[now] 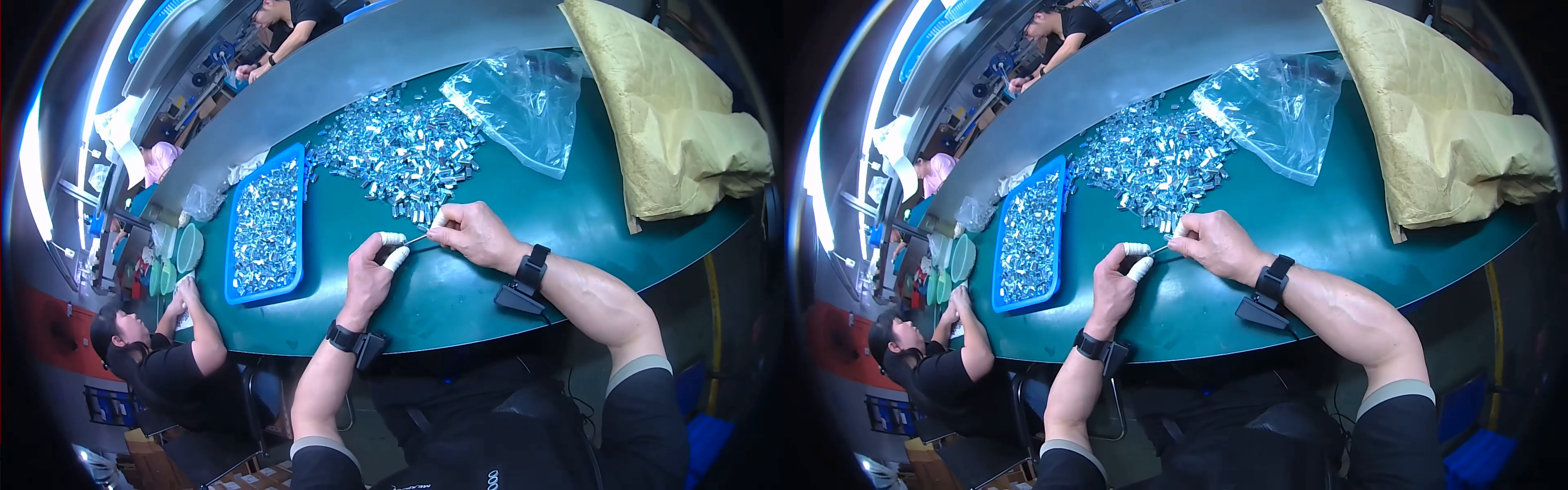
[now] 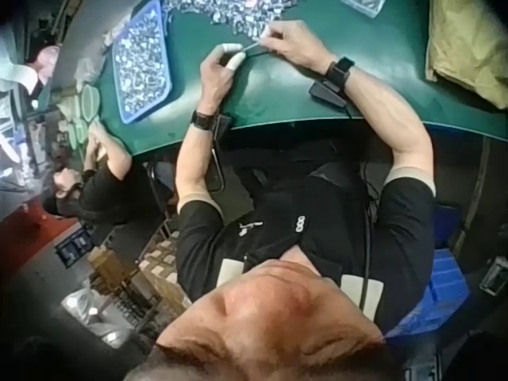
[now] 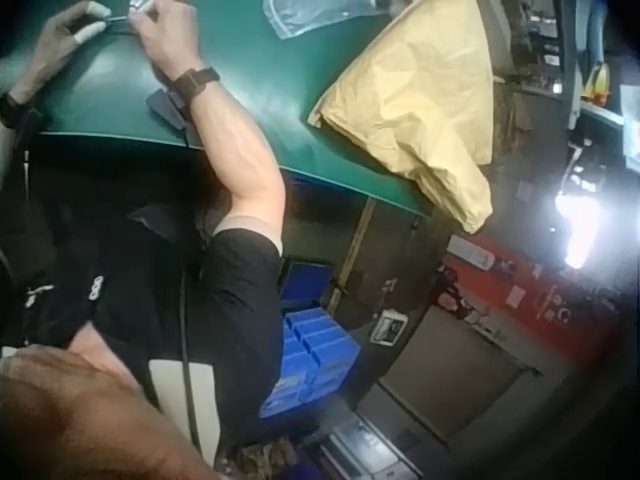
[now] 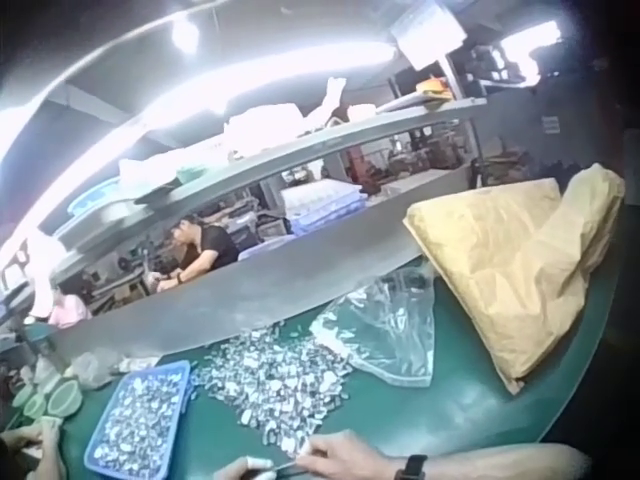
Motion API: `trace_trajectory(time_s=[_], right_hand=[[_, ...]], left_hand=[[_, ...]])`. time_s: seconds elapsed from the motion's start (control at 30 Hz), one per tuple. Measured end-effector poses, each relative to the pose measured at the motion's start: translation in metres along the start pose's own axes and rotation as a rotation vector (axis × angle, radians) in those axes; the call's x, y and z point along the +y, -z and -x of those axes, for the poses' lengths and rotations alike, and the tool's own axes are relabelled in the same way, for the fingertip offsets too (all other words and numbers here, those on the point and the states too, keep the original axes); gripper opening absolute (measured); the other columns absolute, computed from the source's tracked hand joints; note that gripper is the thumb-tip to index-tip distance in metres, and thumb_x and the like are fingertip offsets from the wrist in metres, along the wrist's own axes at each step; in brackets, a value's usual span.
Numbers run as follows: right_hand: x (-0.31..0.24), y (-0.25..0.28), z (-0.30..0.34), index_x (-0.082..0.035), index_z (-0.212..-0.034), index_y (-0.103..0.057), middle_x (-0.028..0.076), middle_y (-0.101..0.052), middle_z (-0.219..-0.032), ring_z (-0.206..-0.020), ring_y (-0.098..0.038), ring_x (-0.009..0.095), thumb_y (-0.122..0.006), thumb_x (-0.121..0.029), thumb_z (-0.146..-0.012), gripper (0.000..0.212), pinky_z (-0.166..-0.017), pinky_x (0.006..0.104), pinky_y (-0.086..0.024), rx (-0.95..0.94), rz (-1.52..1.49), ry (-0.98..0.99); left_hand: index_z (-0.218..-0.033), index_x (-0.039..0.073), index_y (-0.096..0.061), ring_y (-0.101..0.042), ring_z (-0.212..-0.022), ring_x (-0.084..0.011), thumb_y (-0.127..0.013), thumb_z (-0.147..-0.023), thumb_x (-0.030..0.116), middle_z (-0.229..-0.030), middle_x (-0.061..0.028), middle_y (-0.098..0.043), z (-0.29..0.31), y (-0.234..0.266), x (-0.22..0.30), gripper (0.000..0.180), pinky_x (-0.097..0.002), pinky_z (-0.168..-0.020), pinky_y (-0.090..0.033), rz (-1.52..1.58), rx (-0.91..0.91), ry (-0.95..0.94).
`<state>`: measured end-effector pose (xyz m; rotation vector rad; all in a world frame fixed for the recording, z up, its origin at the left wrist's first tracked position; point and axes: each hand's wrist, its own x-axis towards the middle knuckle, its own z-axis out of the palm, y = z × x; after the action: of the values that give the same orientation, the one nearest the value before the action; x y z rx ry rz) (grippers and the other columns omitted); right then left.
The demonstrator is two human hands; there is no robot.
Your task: The person picks up a metal rod and a small metal component, slides the component onto the rod, and places the assembly into a blue tray.
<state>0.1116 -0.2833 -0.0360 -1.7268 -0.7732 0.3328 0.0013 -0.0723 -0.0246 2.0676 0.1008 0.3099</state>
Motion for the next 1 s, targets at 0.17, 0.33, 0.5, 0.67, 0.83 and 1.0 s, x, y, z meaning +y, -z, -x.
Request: trace_trajectory(time_s=[0.17,0.33,0.5,0.67,0.83,1.0], right_hand=[[0.0,-0.002,0.0,-0.001,-0.085,-0.071,0.009,-0.067,-0.067,-0.06,-0.061,0.017,-0.075,-0.024,-0.093,0.024,-0.057,0.0356,-0.045,0.045,-0.052,0.049],[-0.002,-0.002,0.002,-0.001,-0.084,-0.07,0.008,-0.067,-0.068,-0.059,-0.06,0.015,-0.076,-0.022,-0.093,0.023,-0.056,0.0349,-0.044,0.018,-0.066,-0.011],[-0.007,-0.003,0.003,-0.001,-0.083,-0.069,0.01,-0.066,-0.067,-0.057,-0.059,0.018,-0.075,-0.022,-0.094,0.024,-0.054,0.0366,-0.043,0.01,-0.109,-0.041],[-0.015,-0.001,0.005,0.0,-0.086,-0.072,0.006,-0.068,-0.07,-0.062,-0.06,0.01,-0.074,-0.017,-0.096,0.02,-0.055,0.0289,-0.045,0.011,0.18,0.125],[-0.01,-0.008,0.007,-0.002,-0.08,-0.069,0.009,-0.066,-0.065,-0.057,-0.059,0.017,-0.071,-0.024,-0.098,0.028,-0.054,0.0352,-0.044,-0.001,0.135,0.054],[-0.013,-0.013,0.003,-0.004,-0.073,-0.065,0.011,-0.063,-0.06,-0.053,-0.059,0.027,-0.068,-0.031,-0.099,0.038,-0.054,0.042,-0.043,-0.046,0.132,0.016]], left_hand=[[-0.104,0.001,-0.071,-0.068,-0.089,-0.0115,-0.079,-0.089,0.003,-0.097,-0.0047,-0.073,0.0,0.001,0.005,0.017,-0.0272,-0.081,-0.055,-0.041,-0.038,-0.051],[-0.104,0.001,-0.071,-0.069,-0.089,-0.013,-0.079,-0.089,0.003,-0.096,-0.0057,-0.073,0.001,0.0,0.004,0.018,-0.0281,-0.08,-0.055,0.0,-0.063,-0.043],[-0.104,0.0,-0.071,-0.069,-0.088,-0.014,-0.079,-0.088,0.003,-0.095,-0.0058,-0.072,0.001,0.001,0.003,0.018,-0.0286,-0.078,-0.056,-0.027,-0.074,-0.07],[-0.104,0.0,-0.071,-0.069,-0.086,-0.014,-0.08,-0.088,0.004,-0.095,-0.006,-0.072,0.0,0.001,0.003,0.019,-0.0287,-0.077,-0.055,-0.071,-0.077,-0.081],[-0.103,0.001,-0.071,-0.068,-0.084,-0.0133,-0.08,-0.088,0.005,-0.094,-0.006,-0.072,0.002,-0.003,0.003,0.018,-0.0291,-0.075,-0.055,-0.018,-0.107,-0.105],[-0.103,0.001,-0.071,-0.067,-0.083,-0.0126,-0.08,-0.089,0.005,-0.093,-0.0059,-0.073,0.002,-0.007,0.001,0.018,-0.0287,-0.074,-0.054,0.023,-0.11,-0.079]])
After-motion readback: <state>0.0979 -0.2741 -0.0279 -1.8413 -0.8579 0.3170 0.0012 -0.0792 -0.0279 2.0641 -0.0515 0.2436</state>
